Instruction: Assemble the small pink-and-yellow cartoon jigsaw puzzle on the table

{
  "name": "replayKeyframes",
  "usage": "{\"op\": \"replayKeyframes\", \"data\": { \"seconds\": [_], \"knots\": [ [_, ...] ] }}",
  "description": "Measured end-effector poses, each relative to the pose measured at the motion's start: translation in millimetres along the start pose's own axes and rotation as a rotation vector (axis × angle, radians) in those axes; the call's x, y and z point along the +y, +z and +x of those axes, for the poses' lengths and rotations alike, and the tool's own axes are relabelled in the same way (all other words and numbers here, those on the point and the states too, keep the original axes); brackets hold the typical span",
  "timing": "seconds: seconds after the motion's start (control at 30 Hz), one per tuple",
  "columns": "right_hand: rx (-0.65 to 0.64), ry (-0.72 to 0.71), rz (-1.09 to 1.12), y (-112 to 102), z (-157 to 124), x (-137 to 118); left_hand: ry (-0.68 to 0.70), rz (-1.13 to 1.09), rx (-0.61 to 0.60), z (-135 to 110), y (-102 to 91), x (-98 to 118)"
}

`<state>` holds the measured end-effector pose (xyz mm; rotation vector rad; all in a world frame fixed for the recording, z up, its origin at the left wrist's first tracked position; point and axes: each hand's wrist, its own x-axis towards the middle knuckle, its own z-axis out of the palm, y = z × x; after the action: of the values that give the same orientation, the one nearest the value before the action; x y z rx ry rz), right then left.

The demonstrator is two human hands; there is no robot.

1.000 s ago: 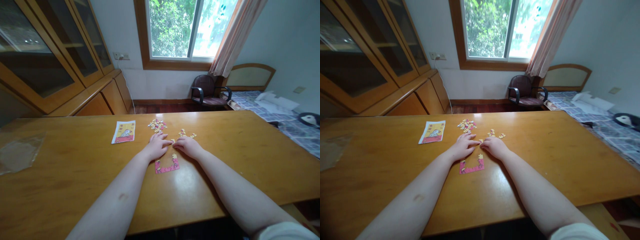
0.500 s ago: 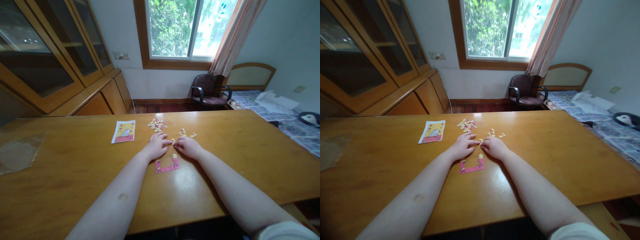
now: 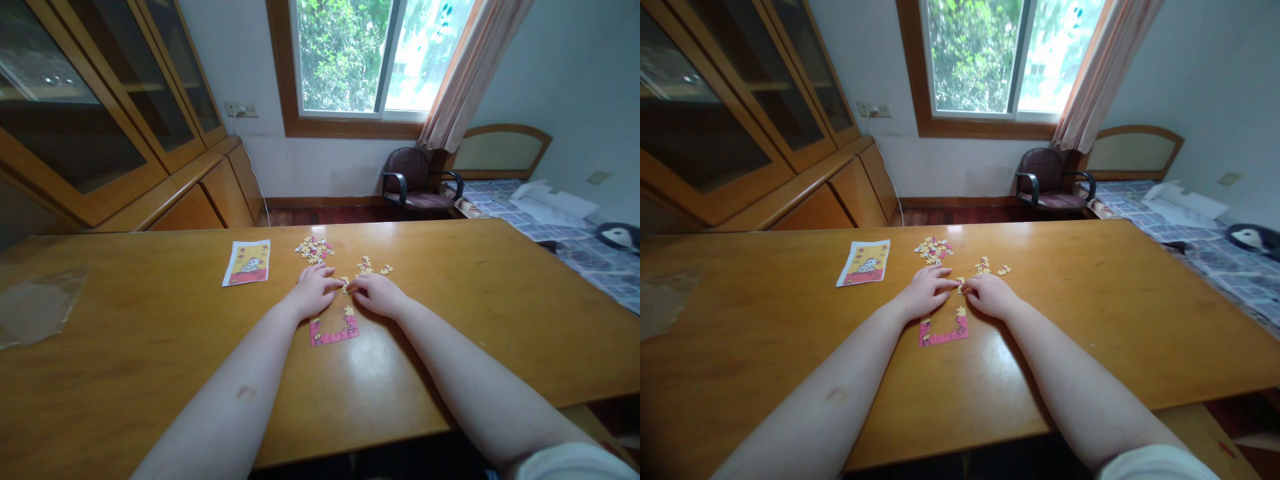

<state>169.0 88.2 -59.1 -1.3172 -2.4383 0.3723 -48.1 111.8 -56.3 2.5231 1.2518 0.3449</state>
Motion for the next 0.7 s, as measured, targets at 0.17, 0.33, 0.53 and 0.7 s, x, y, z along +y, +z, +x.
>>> {"op": "replayKeyframes", "data": {
  "seconds": [0.17, 0.33, 0.53, 0.7],
  "knots": [
    [-0.006, -0.001, -0.008, 0.4, 0.5, -0.4, -0.018, 0.000, 0.007, 0.3, -1.7, 1.6],
    [-0.002, -0.020, -0.027, 0.2, 1.1, -1.8, -0.025, 0.016, 0.037, 0.3, -0.9, -1.0],
    [0.003, -0.032, -0.030, -0.8, 1.1, -5.3, -0.014, -0.001, 0.083, 1.2, 0.2, -2.5],
    [0.168, 0.179, -0.064, -5.6, 0.1, 2.1, 0.005, -0.034, 0.075, 0.5, -1.9, -2.2]
  ]
}}
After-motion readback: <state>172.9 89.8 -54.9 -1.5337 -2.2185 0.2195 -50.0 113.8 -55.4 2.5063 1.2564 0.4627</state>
